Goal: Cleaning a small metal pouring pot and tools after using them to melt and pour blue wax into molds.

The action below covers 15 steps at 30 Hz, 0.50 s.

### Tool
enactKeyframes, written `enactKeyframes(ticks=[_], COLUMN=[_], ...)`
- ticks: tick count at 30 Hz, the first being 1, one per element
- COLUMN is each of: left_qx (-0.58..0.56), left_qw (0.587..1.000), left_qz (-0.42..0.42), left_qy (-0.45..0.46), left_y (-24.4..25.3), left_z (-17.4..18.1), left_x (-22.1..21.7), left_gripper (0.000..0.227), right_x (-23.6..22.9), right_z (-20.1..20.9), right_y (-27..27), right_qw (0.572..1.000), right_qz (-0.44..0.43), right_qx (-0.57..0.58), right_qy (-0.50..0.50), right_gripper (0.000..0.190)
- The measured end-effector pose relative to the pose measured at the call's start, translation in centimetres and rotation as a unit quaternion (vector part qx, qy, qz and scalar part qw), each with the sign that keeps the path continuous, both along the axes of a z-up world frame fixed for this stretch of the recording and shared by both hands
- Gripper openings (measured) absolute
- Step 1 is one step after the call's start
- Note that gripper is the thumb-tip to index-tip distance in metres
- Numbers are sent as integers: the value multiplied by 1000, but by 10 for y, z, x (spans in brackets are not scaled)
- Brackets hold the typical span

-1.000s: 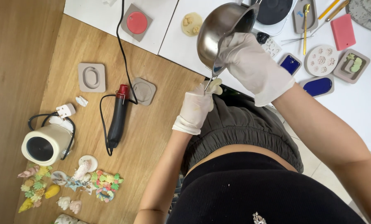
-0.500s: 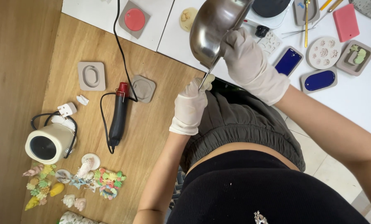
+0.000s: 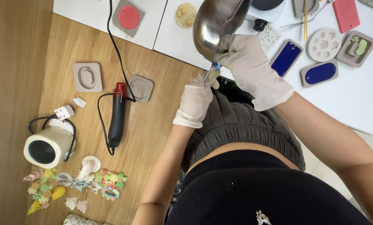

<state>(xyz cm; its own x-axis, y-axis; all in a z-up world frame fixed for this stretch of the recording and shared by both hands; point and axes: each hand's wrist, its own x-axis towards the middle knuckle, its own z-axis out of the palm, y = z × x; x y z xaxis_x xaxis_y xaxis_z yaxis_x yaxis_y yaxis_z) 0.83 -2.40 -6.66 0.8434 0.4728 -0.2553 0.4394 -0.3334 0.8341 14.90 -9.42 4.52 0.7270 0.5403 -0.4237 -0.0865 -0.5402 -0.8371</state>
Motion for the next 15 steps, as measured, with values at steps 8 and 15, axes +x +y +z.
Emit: enactKeyframes(ticks=[8,15], left_qx=[-197,-178], left_qw=[978,961], left_qz=[-52,-74], left_qy=[-48,-197], left_y=[8,-17], left_z=[13,-23], left_x=[-2,-11], left_gripper=[34,31], right_x=[8,14], right_z=[27,27], right_y=[-15,-20], right_qw=[980,730], right_qz=[140,-278], right_qx=[-3,388], right_qy=[-140,489], right_gripper=[6,29])
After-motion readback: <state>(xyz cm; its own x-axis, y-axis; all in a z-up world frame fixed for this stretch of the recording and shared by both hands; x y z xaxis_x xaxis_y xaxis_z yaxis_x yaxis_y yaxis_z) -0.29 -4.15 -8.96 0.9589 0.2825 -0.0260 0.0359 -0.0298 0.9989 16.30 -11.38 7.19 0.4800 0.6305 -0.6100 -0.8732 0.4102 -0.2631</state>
